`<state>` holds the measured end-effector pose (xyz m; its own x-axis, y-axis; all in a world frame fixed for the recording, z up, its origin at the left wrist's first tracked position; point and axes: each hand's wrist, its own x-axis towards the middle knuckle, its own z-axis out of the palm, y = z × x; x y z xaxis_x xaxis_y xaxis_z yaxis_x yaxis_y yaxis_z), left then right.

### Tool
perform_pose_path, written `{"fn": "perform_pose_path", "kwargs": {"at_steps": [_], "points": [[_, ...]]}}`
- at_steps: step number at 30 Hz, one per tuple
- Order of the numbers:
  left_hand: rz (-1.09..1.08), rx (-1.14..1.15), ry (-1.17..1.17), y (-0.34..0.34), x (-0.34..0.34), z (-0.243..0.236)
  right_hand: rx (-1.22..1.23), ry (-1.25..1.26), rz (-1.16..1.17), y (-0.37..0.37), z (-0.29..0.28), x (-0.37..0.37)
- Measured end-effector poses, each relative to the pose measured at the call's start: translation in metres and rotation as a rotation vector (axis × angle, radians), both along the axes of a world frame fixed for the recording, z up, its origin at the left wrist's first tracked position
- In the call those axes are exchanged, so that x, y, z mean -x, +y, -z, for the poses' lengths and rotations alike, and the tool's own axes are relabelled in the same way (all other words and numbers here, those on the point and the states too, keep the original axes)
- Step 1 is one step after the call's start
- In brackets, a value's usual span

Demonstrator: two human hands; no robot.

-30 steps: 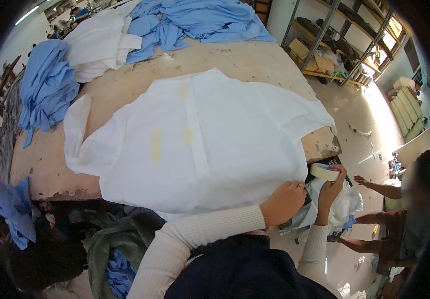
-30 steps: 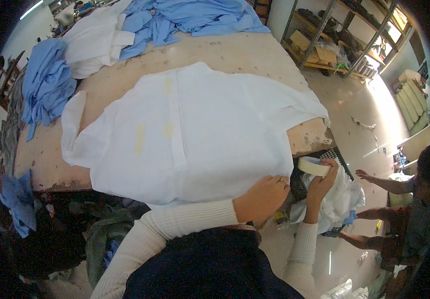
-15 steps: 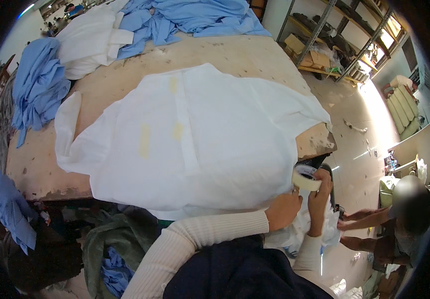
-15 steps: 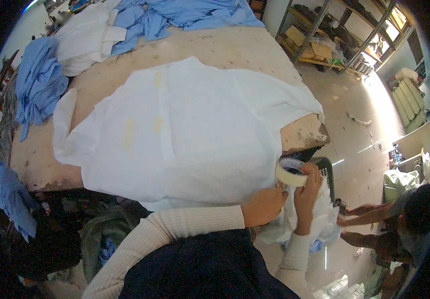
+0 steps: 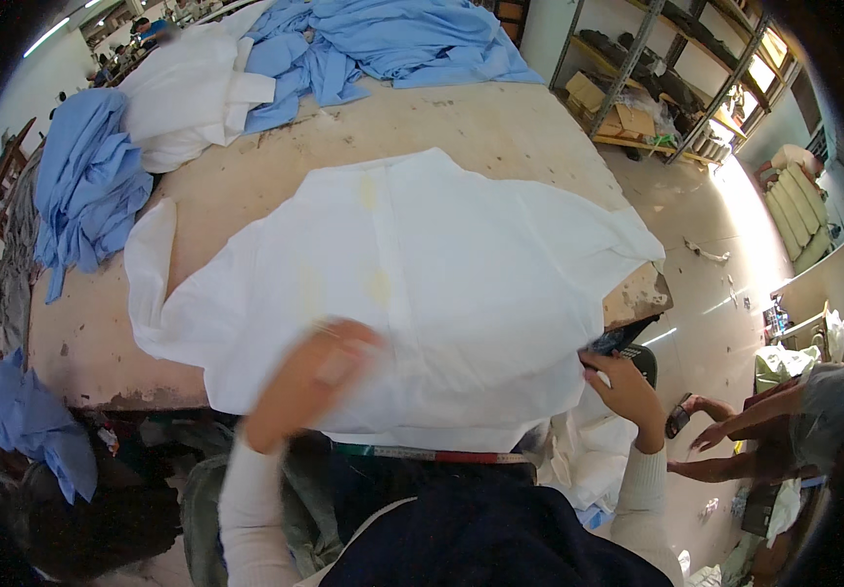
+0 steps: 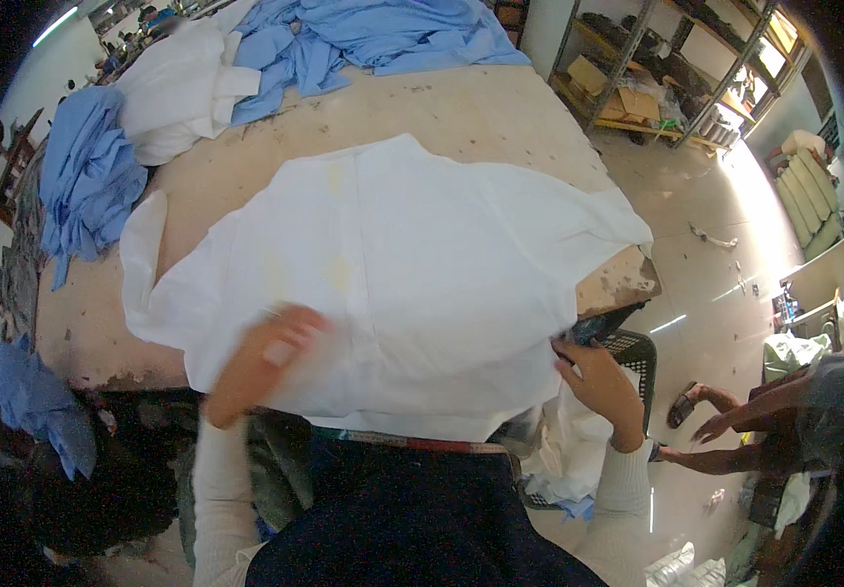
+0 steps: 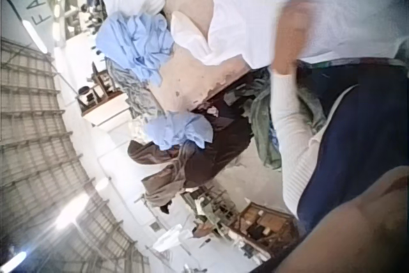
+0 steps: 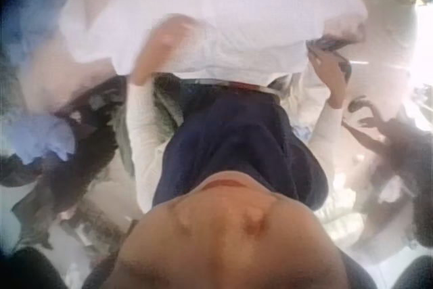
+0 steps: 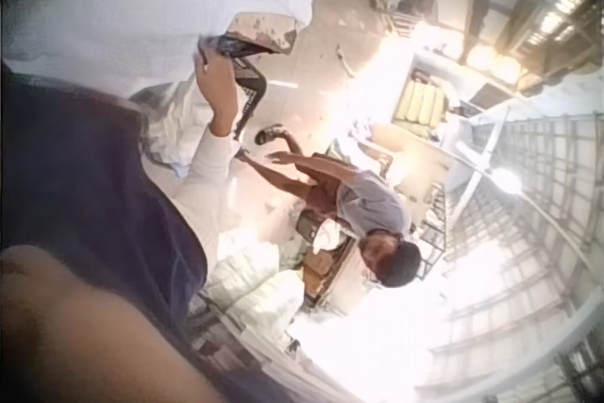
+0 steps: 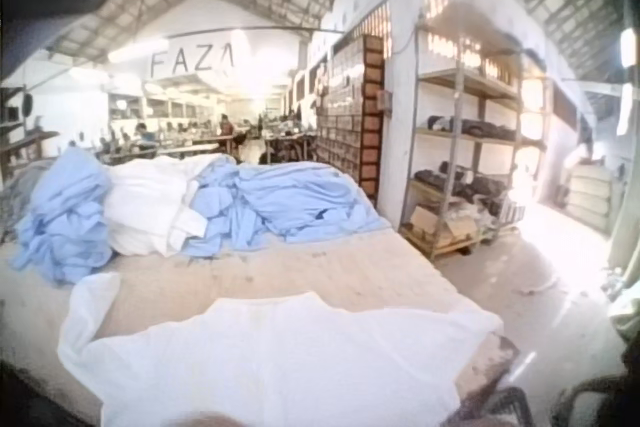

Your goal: The person lays out a white fabric piece on a worktable, smooths it, measures it with a tape measure, applies masking tape along a center line, and marks the fabric with a red pen. The person repeats measuring and smoothing steps on different sections of the fabric.

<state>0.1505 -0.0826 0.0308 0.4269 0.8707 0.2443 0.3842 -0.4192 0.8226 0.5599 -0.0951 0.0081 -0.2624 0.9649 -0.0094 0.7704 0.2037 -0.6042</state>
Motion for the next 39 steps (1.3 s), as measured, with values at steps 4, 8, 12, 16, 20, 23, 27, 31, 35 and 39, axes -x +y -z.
{"fn": "perform_pose_path", "kwargs": {"at_steps": [4, 8, 12, 16, 20, 23, 27, 31, 35, 39], "points": [[-0.528, -0.091, 0.381, 0.033, 0.089, -0.04, -0.078, -0.168, 0.015, 0.054, -0.034, 0.011], [-0.524, -0.341, 0.44, 0.097, 0.149, 0.015, -0.474, 0.178, 0.038, 0.18, -0.052, 0.082], [-0.533, -0.157, 0.437, 0.147, 0.136, 0.031, -0.408, -0.163, 0.044, 0.256, -0.004, 0.077], [-0.507, -0.067, 0.463, 0.151, 0.149, 0.019, -0.232, -0.076, -0.025, 0.268, -0.002, 0.081], [-0.548, 0.047, 0.119, 0.137, 0.156, 0.004, -0.285, 0.322, 0.005, 0.249, -0.02, 0.086], [-0.531, 0.151, -0.124, 0.122, 0.161, -0.015, -0.236, 0.418, 0.015, 0.246, -0.026, 0.072], [-0.636, -0.252, 0.25, 0.111, 0.161, -0.024, -0.358, 0.367, 0.062, 0.244, -0.038, 0.069], [-0.831, -0.067, 0.218, 0.096, 0.148, -0.039, -0.786, 0.407, 0.168, 0.213, -0.066, 0.108], [-0.948, 0.246, -0.184, 0.088, 0.172, -0.04, -0.452, 0.49, -0.426, 0.072, -0.095, 0.186], [-0.638, -0.048, -0.061, 0.054, 0.088, -0.093, -0.197, 0.445, -1.122, -0.001, -0.122, 0.186]]}}
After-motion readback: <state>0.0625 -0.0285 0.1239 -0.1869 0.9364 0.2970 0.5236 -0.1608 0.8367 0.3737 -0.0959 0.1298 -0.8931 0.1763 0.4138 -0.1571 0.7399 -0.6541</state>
